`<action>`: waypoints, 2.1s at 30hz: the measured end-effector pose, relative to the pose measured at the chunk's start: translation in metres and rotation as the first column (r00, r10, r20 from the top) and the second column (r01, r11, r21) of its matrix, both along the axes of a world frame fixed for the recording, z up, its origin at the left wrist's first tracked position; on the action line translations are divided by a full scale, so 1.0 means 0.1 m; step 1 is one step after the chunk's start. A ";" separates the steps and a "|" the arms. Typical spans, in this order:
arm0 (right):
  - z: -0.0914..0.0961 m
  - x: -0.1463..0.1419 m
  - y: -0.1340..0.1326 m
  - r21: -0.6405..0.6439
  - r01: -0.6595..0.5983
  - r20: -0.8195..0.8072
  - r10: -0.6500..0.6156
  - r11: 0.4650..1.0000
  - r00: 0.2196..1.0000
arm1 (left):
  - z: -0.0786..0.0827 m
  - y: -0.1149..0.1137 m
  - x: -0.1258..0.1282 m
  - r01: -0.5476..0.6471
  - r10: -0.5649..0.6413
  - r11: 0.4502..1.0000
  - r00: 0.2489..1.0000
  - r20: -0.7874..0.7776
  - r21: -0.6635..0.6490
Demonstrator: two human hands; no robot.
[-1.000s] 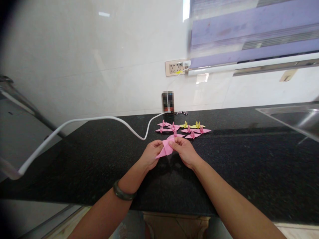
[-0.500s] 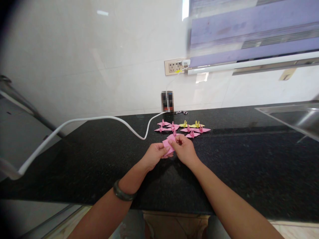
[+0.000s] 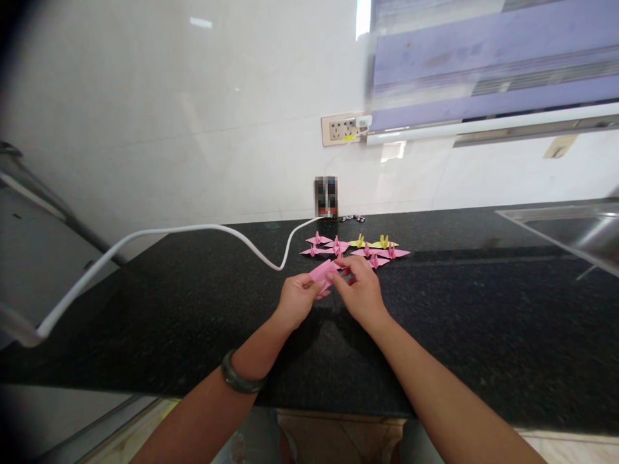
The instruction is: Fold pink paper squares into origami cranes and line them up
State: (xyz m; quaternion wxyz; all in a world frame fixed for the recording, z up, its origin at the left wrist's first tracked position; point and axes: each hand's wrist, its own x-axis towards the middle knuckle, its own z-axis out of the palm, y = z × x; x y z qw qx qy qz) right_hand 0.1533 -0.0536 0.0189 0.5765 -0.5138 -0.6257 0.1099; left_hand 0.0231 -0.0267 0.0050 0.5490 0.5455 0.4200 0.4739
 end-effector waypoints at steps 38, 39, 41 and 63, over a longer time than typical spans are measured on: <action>0.05 -0.02 -0.08 0.096 -0.035 0.170 0.019 0.995 0.985 | -0.06 0.04 -0.02 -0.019 0.015 0.994 0.999 0.030 0.112; 0.05 -0.02 -0.08 0.099 -0.034 0.172 0.017 0.994 0.985 | -0.06 0.04 -0.02 -0.014 0.009 0.994 0.999 0.042 0.106; 0.03 -0.02 -0.08 0.107 -0.029 0.181 0.009 0.994 0.984 | -0.06 0.04 -0.02 -0.008 0.002 0.995 0.998 0.062 0.099; -0.03 0.04 0.00 0.116 -0.016 0.475 -0.041 0.993 0.879 | -0.01 -0.03 0.02 0.205 -0.179 0.970 0.965 0.191 -0.126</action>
